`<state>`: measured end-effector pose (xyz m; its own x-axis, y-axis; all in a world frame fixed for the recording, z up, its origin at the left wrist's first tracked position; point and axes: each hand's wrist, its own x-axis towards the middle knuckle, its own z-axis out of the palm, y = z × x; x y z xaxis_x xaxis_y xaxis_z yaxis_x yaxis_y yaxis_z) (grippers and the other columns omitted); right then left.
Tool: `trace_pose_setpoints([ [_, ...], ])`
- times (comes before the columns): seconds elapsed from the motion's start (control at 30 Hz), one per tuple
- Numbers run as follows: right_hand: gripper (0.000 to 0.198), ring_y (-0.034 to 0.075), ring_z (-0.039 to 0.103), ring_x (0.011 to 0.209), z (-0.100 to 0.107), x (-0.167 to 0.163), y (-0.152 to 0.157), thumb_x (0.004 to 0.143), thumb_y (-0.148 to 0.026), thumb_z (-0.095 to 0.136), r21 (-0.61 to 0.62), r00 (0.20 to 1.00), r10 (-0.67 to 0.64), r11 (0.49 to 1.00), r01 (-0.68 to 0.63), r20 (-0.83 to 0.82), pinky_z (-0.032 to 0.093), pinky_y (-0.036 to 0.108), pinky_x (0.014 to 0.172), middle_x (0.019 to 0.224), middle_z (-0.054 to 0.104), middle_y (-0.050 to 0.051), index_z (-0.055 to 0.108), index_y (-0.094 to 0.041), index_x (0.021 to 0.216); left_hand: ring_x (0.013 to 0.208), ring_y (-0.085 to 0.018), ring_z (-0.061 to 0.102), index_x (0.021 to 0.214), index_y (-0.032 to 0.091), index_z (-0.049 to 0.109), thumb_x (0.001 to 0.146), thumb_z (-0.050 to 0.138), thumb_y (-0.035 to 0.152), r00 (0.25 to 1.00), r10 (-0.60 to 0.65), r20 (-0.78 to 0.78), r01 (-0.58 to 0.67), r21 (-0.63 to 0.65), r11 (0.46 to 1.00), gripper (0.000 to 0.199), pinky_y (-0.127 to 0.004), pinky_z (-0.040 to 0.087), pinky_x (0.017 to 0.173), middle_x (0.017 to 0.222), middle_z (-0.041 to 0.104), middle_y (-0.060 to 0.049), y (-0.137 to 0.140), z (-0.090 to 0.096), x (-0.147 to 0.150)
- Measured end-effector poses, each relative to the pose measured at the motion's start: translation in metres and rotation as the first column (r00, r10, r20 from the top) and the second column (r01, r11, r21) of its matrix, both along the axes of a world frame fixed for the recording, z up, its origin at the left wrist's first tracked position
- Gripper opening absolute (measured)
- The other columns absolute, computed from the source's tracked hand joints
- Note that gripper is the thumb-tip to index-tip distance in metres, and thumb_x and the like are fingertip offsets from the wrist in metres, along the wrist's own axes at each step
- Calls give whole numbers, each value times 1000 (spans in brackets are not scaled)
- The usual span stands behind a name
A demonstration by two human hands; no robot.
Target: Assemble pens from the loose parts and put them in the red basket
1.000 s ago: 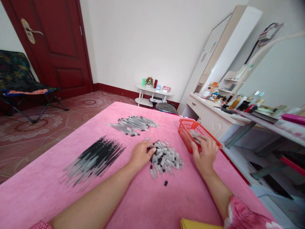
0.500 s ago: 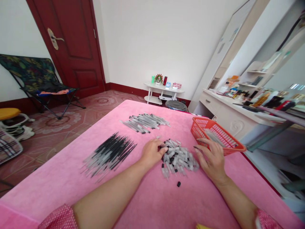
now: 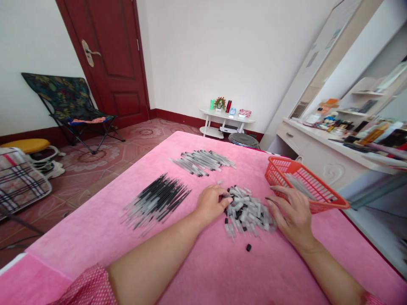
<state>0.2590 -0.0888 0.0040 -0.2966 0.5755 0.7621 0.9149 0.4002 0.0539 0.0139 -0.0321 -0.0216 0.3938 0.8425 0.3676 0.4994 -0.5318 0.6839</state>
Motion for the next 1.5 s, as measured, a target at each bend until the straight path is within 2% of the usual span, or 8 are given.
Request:
trace_pose_setpoints([
  [0.3, 17, 22, 56, 95, 5, -6, -1, 72, -14, 65, 61, 993, 114, 991, -116, 30, 38, 43, 88, 104, 62, 6, 63, -21, 87, 86, -19, 58, 81, 22, 70, 75, 60, 32, 1000, 18, 14, -18, -21, 1000, 15, -29, 41, 77, 84, 68, -2, 1, 1, 3],
  [0.67, 21, 21, 55, 94, -1, -11, -1, 75, -13, 61, -65, 986, 167, 984, -166, 8, 41, 41, 86, 103, 61, 7, 62, -21, 94, 83, -18, 59, 83, 19, 69, 79, 56, 33, 978, 23, 207, -8, -72, 997, 20, -28, 44, 76, 86, 67, -4, 5, -6, 5],
  [0.8, 20, 21, 55, 95, -5, -9, 0, 77, -14, 59, -110, 988, 154, 982, -152, 4, 40, 41, 87, 103, 60, 7, 62, -21, 95, 98, -19, 56, 102, 18, 65, 86, 44, 36, 961, 76, 267, -70, -31, 997, 32, -31, 42, 88, 104, 63, -8, 3, -1, 3],
  [0.97, 19, 20, 54, 95, -6, -8, 1, 79, -16, 58, -146, 989, 144, 979, -141, 11, 40, 40, 87, 104, 60, 7, 62, -21, 96, 129, -26, 34, 132, 20, 43, 86, 40, 48, 999, 36, 23, -35, -28, 999, 55, -44, 21, 108, 138, 41, -12, -3, 3, 4],
  [1.07, 19, 20, 54, 95, -6, -7, 3, 79, -18, 57, -162, 990, 141, 977, -137, 14, 40, 39, 87, 103, 60, 7, 62, -21, 97, 125, -25, 40, 132, 20, 44, 87, 37, 48, 1000, -7, 17, 7, -24, 1000, 53, -45, 22, 108, 133, 48, -10, -1, 1, 5],
  [1.27, 16, 20, 54, 96, -7, -9, -1, 81, -21, 55, -194, 992, 124, 973, -127, -30, 39, 38, 86, 102, 60, 7, 63, -21, 95, 108, -19, 53, 114, 15, 58, 85, 45, 29, 965, 91, 245, -84, -36, 996, 34, -33, 40, 96, 114, 60, -10, 8, -5, 5],
  [1.4, 14, 19, 54, 95, 9, -24, 6, 83, -24, 52, -263, 994, 86, 960, -101, -67, 40, 35, 85, 102, 60, 6, 62, -21, 93, 104, -20, 55, 109, 15, 60, 79, 54, 21, 958, 112, 263, -101, -54, 993, 31, -33, 42, 93, 109, 62, -9, 11, -9, 7],
  [1.5, 15, 18, 56, 92, 28, -42, 38, 84, -25, 48, -360, 997, 39, 931, -61, -67, 41, 31, 83, 98, 62, 6, 62, -20, 89, 103, -20, 56, 107, 15, 61, 77, 55, 19, 954, 134, 269, -122, -61, 991, 30, -33, 42, 93, 108, 62, -9, 11, -9, 8],
])
